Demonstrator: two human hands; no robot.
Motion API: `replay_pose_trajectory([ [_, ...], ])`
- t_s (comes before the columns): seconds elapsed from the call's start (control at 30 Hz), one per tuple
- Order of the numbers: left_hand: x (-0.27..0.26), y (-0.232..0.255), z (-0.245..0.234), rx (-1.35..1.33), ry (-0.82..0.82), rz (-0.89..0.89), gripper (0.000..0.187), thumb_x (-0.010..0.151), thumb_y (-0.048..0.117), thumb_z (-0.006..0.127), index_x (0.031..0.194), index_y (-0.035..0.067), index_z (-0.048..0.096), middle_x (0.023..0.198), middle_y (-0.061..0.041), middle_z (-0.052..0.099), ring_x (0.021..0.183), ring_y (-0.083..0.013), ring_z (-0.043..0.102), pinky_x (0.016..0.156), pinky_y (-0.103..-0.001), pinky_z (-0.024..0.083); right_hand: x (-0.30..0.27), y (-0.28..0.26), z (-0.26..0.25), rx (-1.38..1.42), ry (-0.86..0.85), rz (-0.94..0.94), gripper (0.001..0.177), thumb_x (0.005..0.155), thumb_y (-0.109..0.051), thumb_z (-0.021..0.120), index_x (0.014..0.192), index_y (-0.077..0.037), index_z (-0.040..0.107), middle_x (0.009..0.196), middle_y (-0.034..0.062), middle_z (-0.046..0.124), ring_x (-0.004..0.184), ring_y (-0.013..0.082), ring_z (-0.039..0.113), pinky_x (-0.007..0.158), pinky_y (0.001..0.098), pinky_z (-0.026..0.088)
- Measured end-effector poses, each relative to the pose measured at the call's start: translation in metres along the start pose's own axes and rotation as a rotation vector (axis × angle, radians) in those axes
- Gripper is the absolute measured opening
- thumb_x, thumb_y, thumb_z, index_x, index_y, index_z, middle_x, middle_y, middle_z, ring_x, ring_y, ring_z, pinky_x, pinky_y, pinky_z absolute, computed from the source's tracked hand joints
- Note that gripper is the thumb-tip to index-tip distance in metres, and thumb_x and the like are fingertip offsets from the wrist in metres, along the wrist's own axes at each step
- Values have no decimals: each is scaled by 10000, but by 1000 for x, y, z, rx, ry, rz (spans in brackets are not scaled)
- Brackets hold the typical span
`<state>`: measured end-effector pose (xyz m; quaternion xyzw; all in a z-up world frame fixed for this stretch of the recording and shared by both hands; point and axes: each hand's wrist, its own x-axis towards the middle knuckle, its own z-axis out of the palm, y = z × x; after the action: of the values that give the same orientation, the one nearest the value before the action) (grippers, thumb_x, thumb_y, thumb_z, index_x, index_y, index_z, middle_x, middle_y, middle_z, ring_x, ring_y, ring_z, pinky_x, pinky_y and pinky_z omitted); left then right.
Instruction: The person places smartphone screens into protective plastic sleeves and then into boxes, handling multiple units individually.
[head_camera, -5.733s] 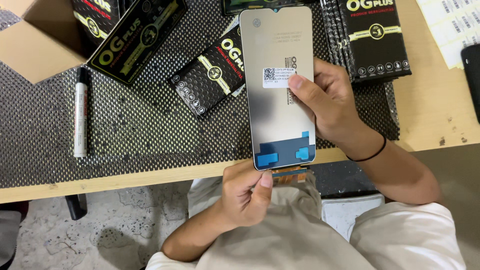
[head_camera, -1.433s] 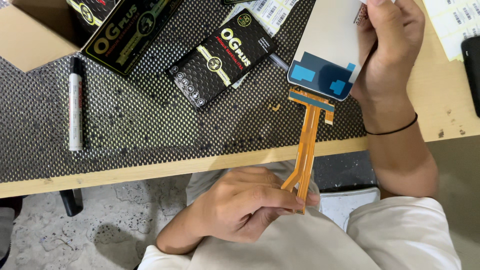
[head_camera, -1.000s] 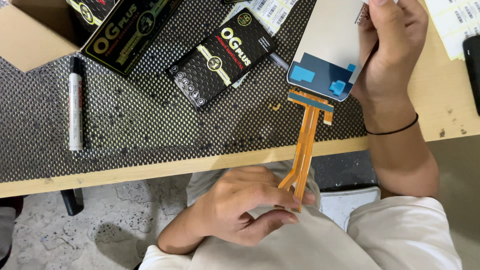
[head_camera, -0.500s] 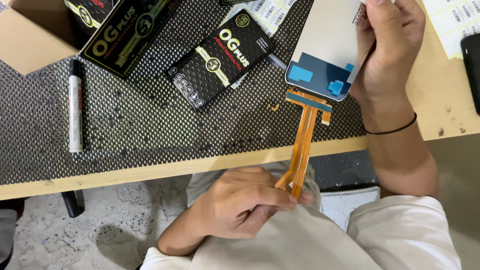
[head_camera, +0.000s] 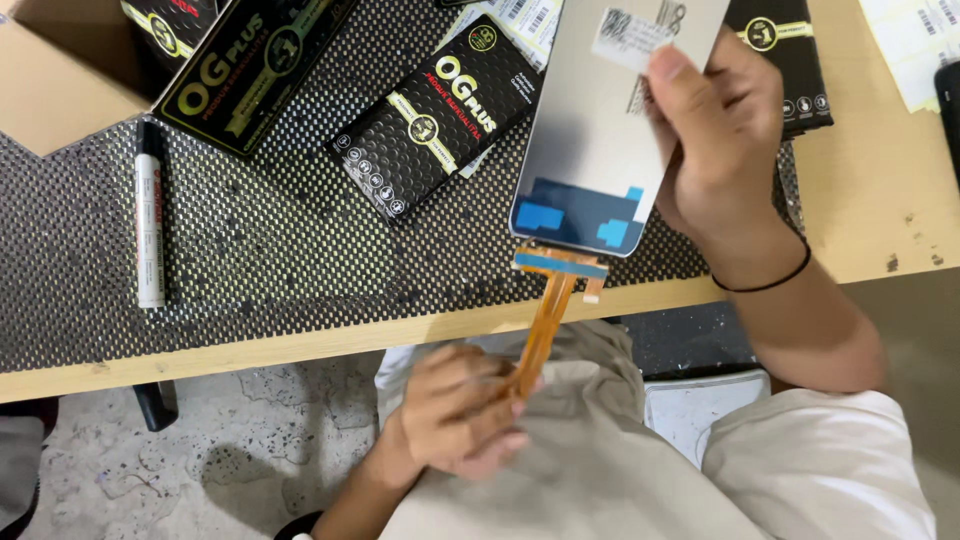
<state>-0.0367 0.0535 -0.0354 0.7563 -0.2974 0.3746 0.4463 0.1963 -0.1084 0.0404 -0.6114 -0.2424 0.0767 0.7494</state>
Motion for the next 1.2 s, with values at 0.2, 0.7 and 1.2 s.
replay_pose_trajectory([
  [0.2, 44, -1, -9, 500, 1, 333, 287, 1078, 428, 613, 1055, 149, 550, 789, 50, 798, 936, -195, 799, 913, -433, 607, -13, -1, 10, -327, -169, -62, 285, 1082, -273, 577, 1163, -6, 634, 866, 39, 617, 676, 115, 510, 558, 247, 404],
  [0.7, 62, -29, 0, 787, 3, 260, 392, 1056, 545, 752, 1299, 372, 498, 1193, 142, 768, 1190, -170, 593, 1088, -436, 366, -31, -11, 12, -56, -403, 129, 347, 1046, -252, 577, 1270, 5, 637, 1228, 90, 707, 1068, 156, 679, 893, 262, 570],
  [1.2, 127, -5, -15, 551, 51, -8, 57, 997, 42, 668, 1011, 24, 720, 918, -96, 756, 773, -266, 754, 643, -325, 495, -11, 8, 28, -48, -530, 634, 367, 1030, -325, 520, 694, -198, 442, 654, -103, 397, 597, 23, 354, 525, 251, 286],
])
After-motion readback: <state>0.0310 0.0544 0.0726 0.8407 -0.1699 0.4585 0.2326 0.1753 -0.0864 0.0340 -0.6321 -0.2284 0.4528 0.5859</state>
